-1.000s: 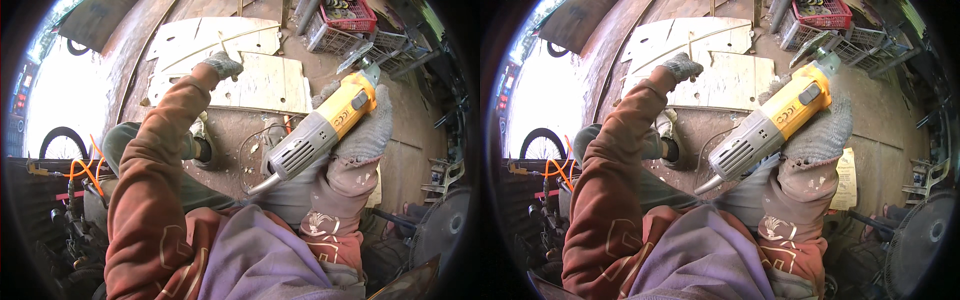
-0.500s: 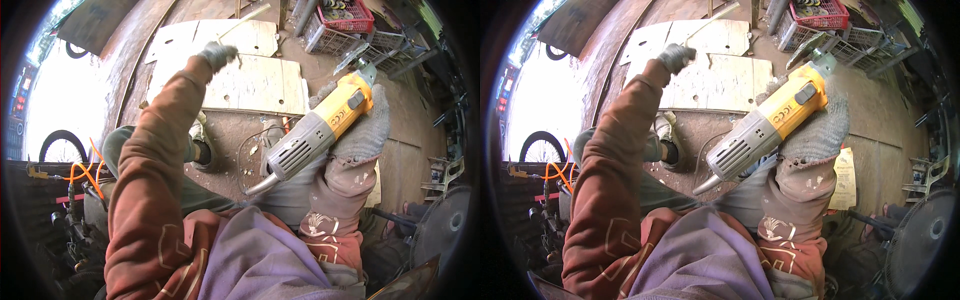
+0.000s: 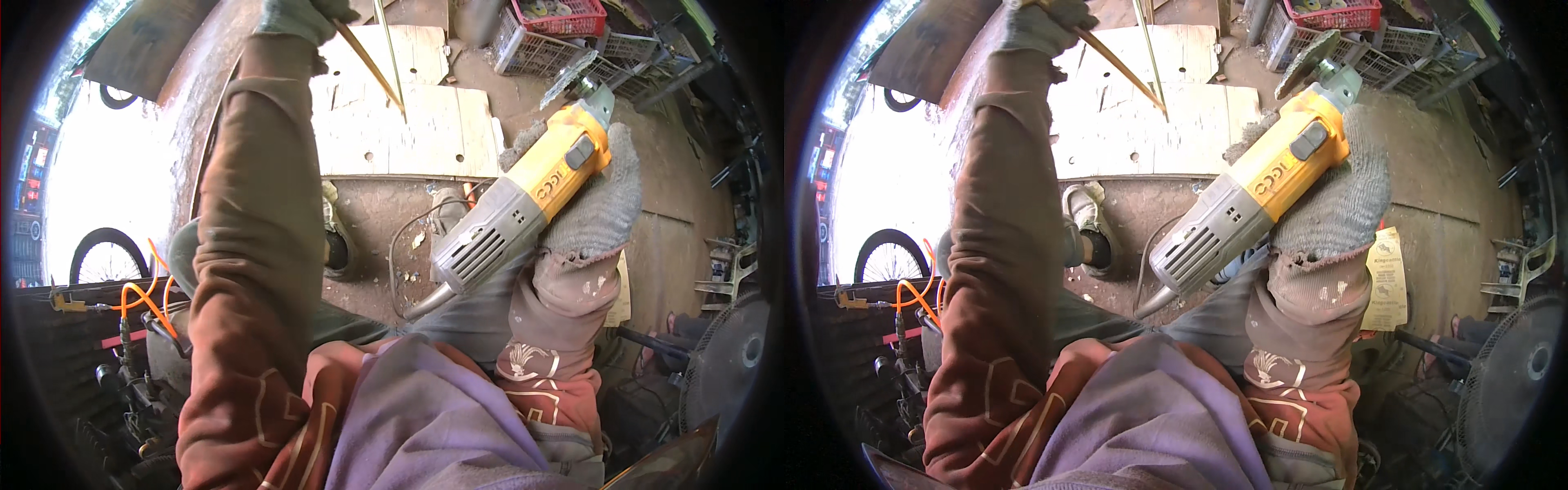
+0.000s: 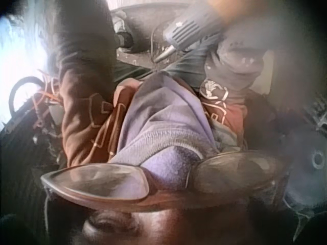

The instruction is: The person uses an angle grinder to smooth the joints of a triangular metal frame while sitting on a floor covered with cardboard.

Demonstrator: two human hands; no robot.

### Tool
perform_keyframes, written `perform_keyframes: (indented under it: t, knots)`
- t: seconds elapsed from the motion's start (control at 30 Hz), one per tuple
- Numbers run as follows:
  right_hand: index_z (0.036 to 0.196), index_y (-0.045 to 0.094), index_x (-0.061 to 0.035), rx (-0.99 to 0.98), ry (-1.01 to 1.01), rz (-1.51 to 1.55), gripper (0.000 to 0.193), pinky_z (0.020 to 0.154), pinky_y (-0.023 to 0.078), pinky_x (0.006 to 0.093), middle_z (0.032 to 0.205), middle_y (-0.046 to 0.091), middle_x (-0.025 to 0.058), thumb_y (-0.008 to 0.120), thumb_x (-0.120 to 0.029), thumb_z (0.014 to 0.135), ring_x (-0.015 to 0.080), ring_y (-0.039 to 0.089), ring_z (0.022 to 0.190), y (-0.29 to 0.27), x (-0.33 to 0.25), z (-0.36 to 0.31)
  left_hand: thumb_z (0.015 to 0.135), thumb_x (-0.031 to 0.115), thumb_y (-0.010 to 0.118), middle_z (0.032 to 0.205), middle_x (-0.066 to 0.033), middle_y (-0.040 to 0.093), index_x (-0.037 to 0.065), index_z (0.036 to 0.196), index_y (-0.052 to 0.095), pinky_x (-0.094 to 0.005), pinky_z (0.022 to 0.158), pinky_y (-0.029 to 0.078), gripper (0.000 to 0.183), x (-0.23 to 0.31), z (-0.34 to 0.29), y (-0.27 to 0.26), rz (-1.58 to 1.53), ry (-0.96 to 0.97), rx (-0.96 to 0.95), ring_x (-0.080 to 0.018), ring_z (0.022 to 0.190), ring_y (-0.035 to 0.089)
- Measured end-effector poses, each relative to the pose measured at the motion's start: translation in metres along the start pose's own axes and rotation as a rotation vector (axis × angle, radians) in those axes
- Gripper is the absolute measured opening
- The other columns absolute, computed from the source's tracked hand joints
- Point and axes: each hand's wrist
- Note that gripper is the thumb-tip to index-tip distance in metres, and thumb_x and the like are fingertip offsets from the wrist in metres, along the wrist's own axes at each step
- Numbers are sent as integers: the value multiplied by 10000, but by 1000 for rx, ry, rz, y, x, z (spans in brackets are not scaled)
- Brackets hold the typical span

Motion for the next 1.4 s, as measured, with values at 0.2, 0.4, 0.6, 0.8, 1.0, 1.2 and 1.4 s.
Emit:
perform_keyframes:
  t: [0.2,0.4,0.6,0.8,1.0,1.2,1.4]
  knots:
    - [1302,564,-33,53,-96,33,600,805,580,549,1083,679,183,506,-534,976,373,682,913,-29,-4,17,881,292,587,543,-98,508,-117,1019,582,-496,656,522,433,-32,-36,82,-337,-651,418,-247,482,459]
    - [1271,562,-10,46,-90,18,620,797,584,531,1071,679,192,519,-547,965,390,676,895,-23,-2,11,953,275,536,540,-41,457,-59,1098,593,-430,594,480,369,10,-47,98,-224,-565,294,-168,438,377]
    - [1266,573,-24,63,-54,82,594,809,582,530,1073,680,178,524,-535,967,380,675,905,-19,-2,8,948,292,580,512,12,375,25,975,604,-362,564,393,269,11,-33,76,-329,-392,88,-149,422,302]
    - [1261,584,-31,2,-55,165,576,813,583,526,1065,682,168,515,-526,976,363,676,914,-23,5,16,942,193,596,622,-119,610,-27,1020,625,-457,869,581,235,-48,-38,44,167,-234,48,-278,586,630]
    - [1280,576,-37,51,-88,47,567,829,570,548,1086,676,164,503,-514,983,361,674,927,-25,-2,11,940,278,562,595,13,445,56,1007,591,-321,513,397,234,-3,-51,81,-318,-572,-1,-128,455,349]
    - [1303,562,-49,16,-66,74,576,836,565,560,1112,671,158,491,-522,982,368,672,942,-27,-5,11,941,180,601,603,16,460,82,1020,589,-311,487,394,126,31,-52,83,-12,-579,-108,-102,480,401]
    - [1276,570,-33,-6,-73,91,536,847,567,515,1094,673,171,516,-480,986,352,666,939,-28,-2,11,846,172,637,672,-135,653,-10,813,696,-363,514,513,194,3,-104,119,793,-516,-525,-200,541,623]
Point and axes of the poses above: each hand's wrist, its own z-axis towards the middle knuckle, its own y-axis out of the palm, x = y × z
